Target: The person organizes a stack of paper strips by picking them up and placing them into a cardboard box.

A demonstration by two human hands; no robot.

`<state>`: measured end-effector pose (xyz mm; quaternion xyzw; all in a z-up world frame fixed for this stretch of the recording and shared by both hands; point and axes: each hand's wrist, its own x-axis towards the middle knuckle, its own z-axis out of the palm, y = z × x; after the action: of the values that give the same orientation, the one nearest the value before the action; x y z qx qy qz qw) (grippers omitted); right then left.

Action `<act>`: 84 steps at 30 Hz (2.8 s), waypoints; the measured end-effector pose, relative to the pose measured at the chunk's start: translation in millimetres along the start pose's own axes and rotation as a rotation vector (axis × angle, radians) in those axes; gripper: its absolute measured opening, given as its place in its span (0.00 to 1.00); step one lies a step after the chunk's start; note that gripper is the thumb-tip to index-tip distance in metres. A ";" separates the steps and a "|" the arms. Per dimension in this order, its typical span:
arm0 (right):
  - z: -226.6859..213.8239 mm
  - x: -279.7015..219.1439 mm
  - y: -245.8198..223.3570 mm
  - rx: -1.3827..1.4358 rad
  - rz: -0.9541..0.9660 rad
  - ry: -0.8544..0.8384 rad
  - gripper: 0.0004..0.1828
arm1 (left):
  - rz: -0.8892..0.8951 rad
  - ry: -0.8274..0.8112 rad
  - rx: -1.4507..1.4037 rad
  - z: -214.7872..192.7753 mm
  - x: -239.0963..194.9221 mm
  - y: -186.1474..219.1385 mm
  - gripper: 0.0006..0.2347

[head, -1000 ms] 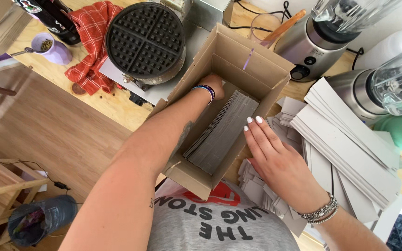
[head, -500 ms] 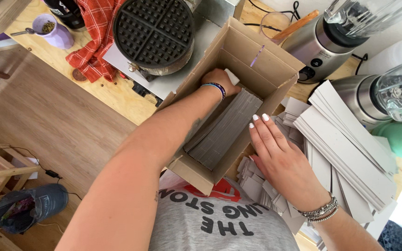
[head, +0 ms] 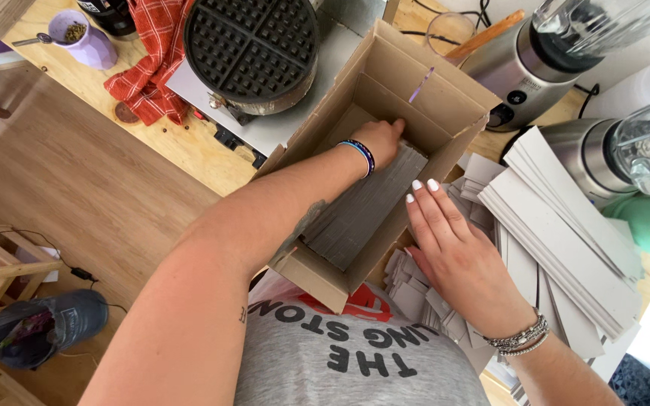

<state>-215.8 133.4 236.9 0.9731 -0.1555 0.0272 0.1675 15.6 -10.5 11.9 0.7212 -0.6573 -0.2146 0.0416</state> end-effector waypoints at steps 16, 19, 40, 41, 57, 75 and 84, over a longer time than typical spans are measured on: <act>1.7 0.0 5.9 -0.015 0.020 -0.014 0.32 | -0.391 -1.109 -0.024 -34.6 -18.8 -17.2 0.23; 2.2 -1.9 6.8 -0.013 0.017 -0.014 0.32 | -0.074 -0.580 -0.108 -37.9 -16.9 -15.7 0.24; 5.3 -3.3 6.9 0.036 0.038 0.003 0.32 | -0.456 -0.715 -0.396 -80.1 -65.5 15.3 0.36; 5.5 -3.9 5.9 -0.008 0.048 -0.009 0.32 | -0.537 -1.076 -0.258 -84.9 -74.7 20.8 0.46; 1.4 -4.3 4.9 0.038 0.036 -0.020 0.37 | -0.552 -0.997 -0.400 -31.0 -40.5 -4.8 0.50; 1.3 -7.9 6.4 0.097 0.021 0.007 0.37 | 0.140 -0.257 -0.129 -14.4 -3.1 -12.3 0.36; -1.0 -10.9 7.4 0.070 0.027 -0.018 0.44 | 0.041 -0.188 -0.102 28.2 15.0 -1.3 0.36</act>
<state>-228.5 130.3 239.1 0.9764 -0.1694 0.0261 0.1315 7.2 -18.5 -18.0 0.6813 -0.6611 -0.3136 0.0210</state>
